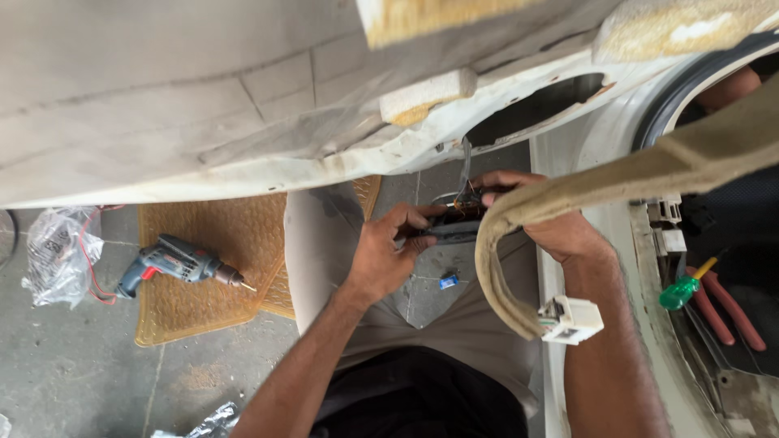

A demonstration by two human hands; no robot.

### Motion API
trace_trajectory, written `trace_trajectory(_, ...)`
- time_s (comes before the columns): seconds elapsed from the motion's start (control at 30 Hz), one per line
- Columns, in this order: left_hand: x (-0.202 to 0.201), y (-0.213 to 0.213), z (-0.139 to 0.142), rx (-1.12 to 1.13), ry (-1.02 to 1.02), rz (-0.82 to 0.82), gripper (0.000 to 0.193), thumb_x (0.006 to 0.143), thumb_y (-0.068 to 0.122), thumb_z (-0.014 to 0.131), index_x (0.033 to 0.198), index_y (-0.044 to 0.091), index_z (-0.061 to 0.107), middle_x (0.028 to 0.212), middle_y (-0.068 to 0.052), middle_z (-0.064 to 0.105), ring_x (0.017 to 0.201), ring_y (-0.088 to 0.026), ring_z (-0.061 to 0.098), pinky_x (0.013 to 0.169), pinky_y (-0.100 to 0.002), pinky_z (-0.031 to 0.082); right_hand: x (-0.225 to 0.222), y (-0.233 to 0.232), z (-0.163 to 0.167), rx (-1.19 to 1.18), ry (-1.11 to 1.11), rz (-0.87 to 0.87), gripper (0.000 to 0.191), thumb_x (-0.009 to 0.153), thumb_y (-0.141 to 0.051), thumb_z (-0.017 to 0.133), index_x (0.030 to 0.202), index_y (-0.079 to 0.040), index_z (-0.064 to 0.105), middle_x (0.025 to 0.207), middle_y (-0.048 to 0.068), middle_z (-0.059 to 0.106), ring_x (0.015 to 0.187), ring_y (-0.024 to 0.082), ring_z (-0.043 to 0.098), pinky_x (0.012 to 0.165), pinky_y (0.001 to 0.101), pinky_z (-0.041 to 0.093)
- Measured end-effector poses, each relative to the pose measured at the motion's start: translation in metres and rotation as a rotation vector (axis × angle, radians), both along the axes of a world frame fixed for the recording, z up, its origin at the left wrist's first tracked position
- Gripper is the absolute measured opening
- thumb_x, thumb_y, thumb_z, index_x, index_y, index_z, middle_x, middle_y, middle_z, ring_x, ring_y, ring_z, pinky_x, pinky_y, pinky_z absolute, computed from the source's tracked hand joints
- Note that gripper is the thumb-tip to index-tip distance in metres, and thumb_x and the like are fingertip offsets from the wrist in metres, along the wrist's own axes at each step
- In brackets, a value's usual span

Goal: The person uses a screwdriver to remove screws from a car speaker mounted in the door panel. After detaching the speaker, they disconnect the wiring harness and use pliers to strip the insulation from the wires.

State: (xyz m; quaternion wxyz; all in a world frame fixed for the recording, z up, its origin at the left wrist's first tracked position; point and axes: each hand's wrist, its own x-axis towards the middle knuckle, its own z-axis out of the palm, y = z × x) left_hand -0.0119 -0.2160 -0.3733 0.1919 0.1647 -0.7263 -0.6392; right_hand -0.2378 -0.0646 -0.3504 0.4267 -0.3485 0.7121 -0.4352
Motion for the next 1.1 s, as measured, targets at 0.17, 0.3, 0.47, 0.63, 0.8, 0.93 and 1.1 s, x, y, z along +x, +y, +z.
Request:
trace_trajectory(0.17, 0.003, 0.001, -0.006, -0.03, 0.024, 0.011, 0.022, 0.088, -0.005, 0.075, 0.1, 0.002, 0.057, 0.126, -0.01, 0.074, 0.102, -0.019, 0.077, 0.087, -0.033, 0.065, 0.006, 0.004, 0.001, -0.104, -0.088, -0.042, 0.029, 0.098, -0.025, 0.075, 0.111, 0.001, 0.07, 0.093, 0.01, 0.067, 0.083, 0.017, 0.062, 0.069, 0.0312, 0.055)
trace_trajectory(0.3, 0.003, 0.0, -0.011, 0.003, 0.114, -0.013, 0.023, 0.089, -0.006, 0.074, 0.098, 0.002, 0.055, 0.128, -0.011, 0.073, 0.111, -0.021, 0.075, 0.091, -0.034, 0.061, 0.014, 0.001, 0.006, 0.072, 0.075, -0.24, 0.022, 0.088, -0.022, 0.074, 0.106, -0.009, 0.071, 0.099, 0.004, 0.073, 0.096, 0.013, 0.069, 0.083, 0.0302, 0.06)
trace_trajectory(0.47, 0.005, -0.001, -0.013, -0.02, 0.094, -0.001, 0.024, 0.089, -0.007, 0.073, 0.098, 0.002, 0.053, 0.128, -0.01, 0.074, 0.112, -0.021, 0.075, 0.094, -0.034, 0.06, 0.029, -0.007, 0.009, 0.034, 0.057, -0.324, 0.015, 0.093, -0.012, 0.071, 0.107, -0.005, 0.069, 0.097, 0.006, 0.068, 0.092, 0.014, 0.064, 0.078, 0.0321, 0.055)
trace_trajectory(0.63, 0.004, -0.003, -0.013, 0.032, 0.108, -0.012, 0.023, 0.089, -0.008, 0.072, 0.098, 0.002, 0.053, 0.128, -0.012, 0.073, 0.116, -0.021, 0.073, 0.095, -0.034, 0.06, 0.029, -0.01, -0.008, -0.022, 0.115, -0.387, 0.015, 0.092, -0.006, 0.068, 0.107, -0.002, 0.066, 0.093, 0.006, 0.066, 0.084, 0.014, 0.063, 0.068, 0.0321, 0.054)
trace_trajectory(0.8, 0.0, -0.004, -0.014, 0.095, 0.059, -0.006, 0.022, 0.089, -0.007, 0.072, 0.096, 0.002, 0.053, 0.129, -0.011, 0.073, 0.112, -0.02, 0.075, 0.093, -0.033, 0.061, 0.02, -0.004, -0.032, -0.055, 0.166, -0.434, 0.014, 0.094, -0.009, 0.068, 0.106, -0.002, 0.067, 0.088, 0.005, 0.065, 0.079, 0.013, 0.061, 0.063, 0.0302, 0.051)
trace_trajectory(0.93, 0.0, -0.005, -0.015, 0.118, 0.084, -0.013, 0.021, 0.09, -0.007, 0.071, 0.097, 0.003, 0.053, 0.129, -0.012, 0.072, 0.116, -0.02, 0.073, 0.094, -0.033, 0.06, 0.025, -0.006, -0.032, -0.125, 0.309, -0.45, 0.014, 0.102, -0.016, 0.07, 0.099, -0.003, 0.065, 0.083, 0.004, 0.061, 0.076, 0.013, 0.058, 0.064, 0.0312, 0.048)
trace_trajectory(1.1, 0.001, -0.006, -0.015, 0.104, 0.049, -0.012, 0.02, 0.09, -0.007, 0.071, 0.095, 0.003, 0.054, 0.129, -0.012, 0.073, 0.113, -0.021, 0.075, 0.093, -0.033, 0.06, 0.039, -0.014, -0.005, -0.084, 0.082, -0.63, 0.015, 0.098, -0.018, 0.071, 0.097, -0.008, 0.06, 0.078, 0.0, 0.052, 0.071, 0.013, 0.051, 0.06, 0.0364, 0.043)
